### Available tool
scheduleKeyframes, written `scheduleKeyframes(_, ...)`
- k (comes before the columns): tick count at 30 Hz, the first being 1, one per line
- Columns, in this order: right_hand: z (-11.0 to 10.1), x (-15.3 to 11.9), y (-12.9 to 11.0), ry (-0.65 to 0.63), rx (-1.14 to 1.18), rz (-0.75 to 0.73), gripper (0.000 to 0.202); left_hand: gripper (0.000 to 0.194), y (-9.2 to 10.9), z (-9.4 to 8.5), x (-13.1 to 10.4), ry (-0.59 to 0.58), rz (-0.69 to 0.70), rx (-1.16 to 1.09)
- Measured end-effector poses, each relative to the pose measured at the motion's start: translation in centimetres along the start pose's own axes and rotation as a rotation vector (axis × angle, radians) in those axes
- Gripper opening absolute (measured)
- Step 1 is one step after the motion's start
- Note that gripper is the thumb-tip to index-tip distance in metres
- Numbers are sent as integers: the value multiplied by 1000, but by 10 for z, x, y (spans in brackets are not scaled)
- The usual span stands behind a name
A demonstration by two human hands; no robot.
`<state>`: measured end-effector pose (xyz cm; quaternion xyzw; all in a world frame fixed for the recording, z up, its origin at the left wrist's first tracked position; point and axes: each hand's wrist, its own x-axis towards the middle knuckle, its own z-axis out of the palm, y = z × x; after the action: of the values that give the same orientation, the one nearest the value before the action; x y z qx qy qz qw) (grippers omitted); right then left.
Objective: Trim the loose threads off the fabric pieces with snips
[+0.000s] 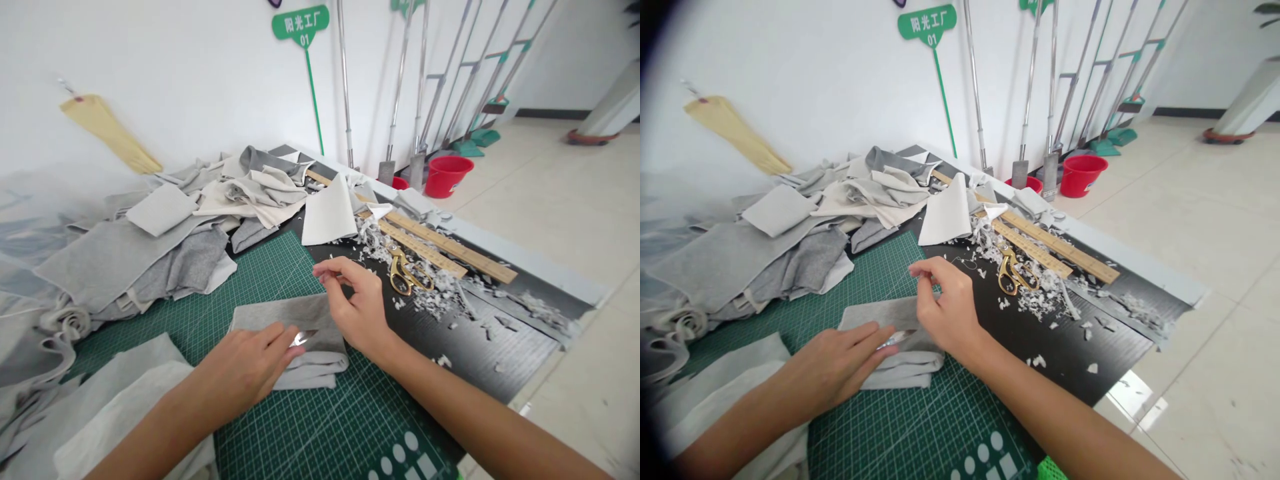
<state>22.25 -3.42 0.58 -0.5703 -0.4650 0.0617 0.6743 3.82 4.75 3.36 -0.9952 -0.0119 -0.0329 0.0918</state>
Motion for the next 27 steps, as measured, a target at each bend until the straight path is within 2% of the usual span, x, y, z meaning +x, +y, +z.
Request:
scheduleKeyframes(3,0,1,-1,8,3,-12,23,31,-5,4,-4,89,-37,33)
scheduleKeyframes(6,-1,1,-2,12,9,-15,24,35,-17,5,-17,54,-68,125)
scheduleKeyframes(10,-2,1,-4,19,21,-9,24,36,-32,3,-51,12,-35,258)
scheduleKeyframes(12,-2,1,-4,15,27,-11,24,36,-33,1,-68,15,-38,264)
scheduleKeyframes(15,-2,0,-5,5,29,-10,25,35,-24,-3,-83,49,-73,210)
scheduleKeyframes(18,-2,-1,-6,1,27,5,24,33,-6,-8,-78,77,-50,144)
scheduleKeyframes(21,-1,-1,-5,-13,23,18,23,28,7,-10,-58,79,31,111)
scheduleKeyframes(24,-1,-1,-4,-22,16,31,23,25,11,-9,-34,54,24,57)
scheduleKeyframes(27,-1,-1,-2,-26,3,34,23,31,7,-6,-11,45,-15,39)
